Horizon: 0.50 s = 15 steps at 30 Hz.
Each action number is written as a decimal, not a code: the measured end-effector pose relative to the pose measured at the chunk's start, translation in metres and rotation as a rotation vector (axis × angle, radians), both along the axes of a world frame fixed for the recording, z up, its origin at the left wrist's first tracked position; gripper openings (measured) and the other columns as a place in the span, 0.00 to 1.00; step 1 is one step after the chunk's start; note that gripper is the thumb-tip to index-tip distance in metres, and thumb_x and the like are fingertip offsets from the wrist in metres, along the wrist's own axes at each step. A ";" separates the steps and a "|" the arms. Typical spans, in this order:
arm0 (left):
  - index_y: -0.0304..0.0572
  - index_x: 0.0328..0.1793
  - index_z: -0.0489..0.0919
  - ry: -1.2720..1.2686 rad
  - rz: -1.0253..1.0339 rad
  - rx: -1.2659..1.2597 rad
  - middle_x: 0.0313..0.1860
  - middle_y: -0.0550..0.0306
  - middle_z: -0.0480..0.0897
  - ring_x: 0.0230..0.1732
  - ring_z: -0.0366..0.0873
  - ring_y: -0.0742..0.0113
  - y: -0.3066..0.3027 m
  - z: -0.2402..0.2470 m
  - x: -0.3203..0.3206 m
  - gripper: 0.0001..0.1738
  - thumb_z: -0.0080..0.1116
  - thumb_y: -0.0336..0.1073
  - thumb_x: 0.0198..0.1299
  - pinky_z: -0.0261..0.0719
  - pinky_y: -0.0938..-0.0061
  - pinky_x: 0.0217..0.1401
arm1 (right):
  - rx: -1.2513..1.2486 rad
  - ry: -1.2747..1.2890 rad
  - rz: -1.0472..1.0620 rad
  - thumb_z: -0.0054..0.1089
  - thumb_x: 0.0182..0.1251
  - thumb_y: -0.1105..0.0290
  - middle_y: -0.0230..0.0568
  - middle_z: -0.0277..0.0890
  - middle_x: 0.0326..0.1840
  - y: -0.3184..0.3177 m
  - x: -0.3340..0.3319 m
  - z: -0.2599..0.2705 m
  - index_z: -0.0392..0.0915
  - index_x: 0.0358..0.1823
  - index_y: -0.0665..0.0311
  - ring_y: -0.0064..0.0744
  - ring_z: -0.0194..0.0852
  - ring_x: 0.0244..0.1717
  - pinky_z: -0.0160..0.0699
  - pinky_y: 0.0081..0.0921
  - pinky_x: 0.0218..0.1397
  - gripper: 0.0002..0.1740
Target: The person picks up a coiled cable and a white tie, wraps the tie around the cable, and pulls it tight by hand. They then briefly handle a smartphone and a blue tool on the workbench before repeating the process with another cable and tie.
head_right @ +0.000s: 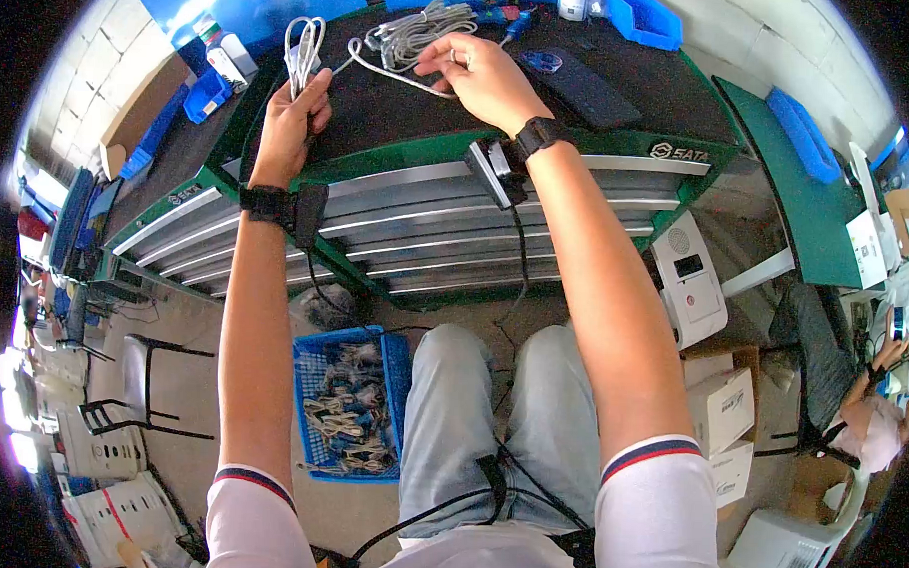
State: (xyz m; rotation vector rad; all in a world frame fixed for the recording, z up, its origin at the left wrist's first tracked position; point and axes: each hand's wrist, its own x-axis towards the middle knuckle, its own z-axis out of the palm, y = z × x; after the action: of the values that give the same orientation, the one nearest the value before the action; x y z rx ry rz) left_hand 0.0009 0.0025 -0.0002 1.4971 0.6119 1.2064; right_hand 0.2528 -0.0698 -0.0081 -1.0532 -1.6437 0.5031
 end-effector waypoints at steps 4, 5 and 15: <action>0.45 0.30 0.71 -0.001 -0.011 -0.003 0.20 0.70 0.65 0.20 0.60 0.79 -0.001 -0.001 0.000 0.15 0.65 0.38 0.65 0.56 0.81 0.24 | -0.025 -0.041 -0.055 0.51 0.75 0.71 0.33 0.86 0.42 -0.006 -0.003 0.006 0.80 0.53 0.61 0.21 0.78 0.34 0.78 0.22 0.43 0.11; 0.45 0.30 0.71 -0.012 -0.017 -0.004 0.20 0.70 0.65 0.20 0.60 0.80 -0.001 0.000 0.000 0.15 0.65 0.38 0.65 0.56 0.81 0.23 | -0.024 -0.042 -0.056 0.51 0.75 0.71 0.33 0.86 0.42 -0.007 -0.003 0.006 0.80 0.53 0.61 0.21 0.78 0.34 0.78 0.22 0.43 0.11; 0.46 0.31 0.72 0.056 0.025 0.075 0.21 0.69 0.68 0.20 0.62 0.80 -0.001 -0.001 0.000 0.15 0.66 0.39 0.65 0.55 0.82 0.22 | -0.067 -0.197 -0.032 0.72 0.62 0.56 0.27 0.76 0.25 -0.006 -0.010 0.004 0.85 0.43 0.64 0.19 0.67 0.27 0.65 0.20 0.33 0.19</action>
State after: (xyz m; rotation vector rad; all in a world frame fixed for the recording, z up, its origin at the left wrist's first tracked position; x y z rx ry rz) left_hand 0.0006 0.0017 -0.0011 1.5948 0.6304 1.2214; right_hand 0.2431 -0.0761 -0.0043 -1.2089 -1.7891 0.4472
